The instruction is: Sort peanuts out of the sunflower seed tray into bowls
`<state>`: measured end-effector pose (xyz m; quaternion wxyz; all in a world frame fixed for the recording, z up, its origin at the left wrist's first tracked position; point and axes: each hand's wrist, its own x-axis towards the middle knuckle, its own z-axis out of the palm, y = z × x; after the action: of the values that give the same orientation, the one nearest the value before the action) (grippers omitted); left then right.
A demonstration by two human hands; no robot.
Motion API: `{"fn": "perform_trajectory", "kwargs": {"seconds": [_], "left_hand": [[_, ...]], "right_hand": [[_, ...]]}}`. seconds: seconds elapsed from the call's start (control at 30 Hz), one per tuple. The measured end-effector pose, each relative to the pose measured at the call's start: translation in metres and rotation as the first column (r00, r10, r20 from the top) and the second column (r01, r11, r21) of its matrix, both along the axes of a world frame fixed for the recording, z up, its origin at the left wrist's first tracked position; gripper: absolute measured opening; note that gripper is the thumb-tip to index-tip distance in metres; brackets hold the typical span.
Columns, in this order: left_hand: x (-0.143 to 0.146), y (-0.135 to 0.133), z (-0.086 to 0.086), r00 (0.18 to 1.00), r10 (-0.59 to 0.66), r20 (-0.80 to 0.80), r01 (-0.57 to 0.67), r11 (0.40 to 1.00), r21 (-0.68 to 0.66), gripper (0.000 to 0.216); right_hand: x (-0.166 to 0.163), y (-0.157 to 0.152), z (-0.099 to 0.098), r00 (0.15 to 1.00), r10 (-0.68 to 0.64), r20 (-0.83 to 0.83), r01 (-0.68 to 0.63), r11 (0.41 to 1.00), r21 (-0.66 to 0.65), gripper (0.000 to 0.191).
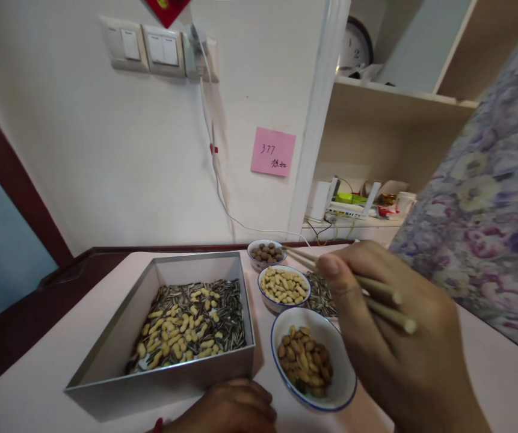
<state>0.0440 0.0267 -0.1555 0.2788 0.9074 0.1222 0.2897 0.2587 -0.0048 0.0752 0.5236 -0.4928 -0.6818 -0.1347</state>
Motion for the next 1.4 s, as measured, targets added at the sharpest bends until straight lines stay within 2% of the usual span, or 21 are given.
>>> {"fn": "perform_trajectory", "kwargs": {"seconds": [0.07, 0.13, 0.3, 0.43, 0.57, 0.67, 0.77, 0.87, 1.0, 1.4], "left_hand": [[0.001, 0.000, 0.001, 1.000, 0.001, 0.012, -0.001, 1.000, -0.005, 0.051], [0.001, 0.001, 0.004, 1.000, 0.012, 0.016, -0.012, 1.000, -0.011, 0.052], [-0.002, 0.003, 0.013, 1.000, 0.006, 0.006, -0.006, 1.000, -0.024, 0.049], [-0.003, 0.003, 0.017, 1.000, -0.006, 0.002, 0.006, 0.999, -0.032, 0.054], [-0.001, 0.001, 0.021, 1.000, 0.005, -0.003, -0.005, 0.999, -0.051, 0.062], [0.000, -0.001, 0.017, 1.000, 0.000, -0.002, 0.000, 0.998, -0.069, 0.065], [0.001, 0.000, 0.009, 0.999, 0.007, -0.038, -0.008, 0.999, -0.038, 0.058], [0.001, 0.000, 0.001, 0.996, 0.017, -0.091, -0.016, 1.000, 0.004, 0.040], [0.001, 0.001, -0.004, 0.998, -0.004, -0.062, 0.005, 1.000, 0.016, 0.032], [0.001, 0.000, -0.002, 0.996, -0.004, -0.087, 0.003, 1.000, -0.012, 0.051]], "right_hand": [[0.012, 0.004, 0.002, 0.994, -0.106, 0.014, 0.106, 0.994, 0.029, 0.028], [0.022, 0.013, 0.001, 0.986, -0.154, 0.061, 0.154, 0.988, 0.011, 0.030], [0.027, 0.033, -0.005, 0.983, -0.146, 0.111, 0.149, 0.989, -0.021, 0.031], [0.011, 0.025, -0.004, 1.000, -0.014, -0.027, 0.013, 1.000, -0.015, 0.030], [-0.008, 0.014, -0.004, 0.966, 0.219, -0.141, -0.222, 0.975, -0.009, 0.025], [-0.022, 0.016, -0.009, 0.910, 0.377, -0.173, -0.406, 0.895, -0.185, 0.031], [-0.035, 0.023, -0.016, 0.871, 0.450, -0.196, -0.490, 0.766, -0.416, 0.038], [-0.047, 0.030, -0.025, 0.873, 0.456, -0.174, -0.471, 0.694, -0.544, 0.040], [-0.055, 0.037, -0.037, 0.879, 0.447, -0.167, -0.450, 0.659, -0.602, 0.040], [-0.063, 0.048, -0.046, 0.894, 0.432, -0.119, -0.408, 0.674, -0.616, 0.039]]}}
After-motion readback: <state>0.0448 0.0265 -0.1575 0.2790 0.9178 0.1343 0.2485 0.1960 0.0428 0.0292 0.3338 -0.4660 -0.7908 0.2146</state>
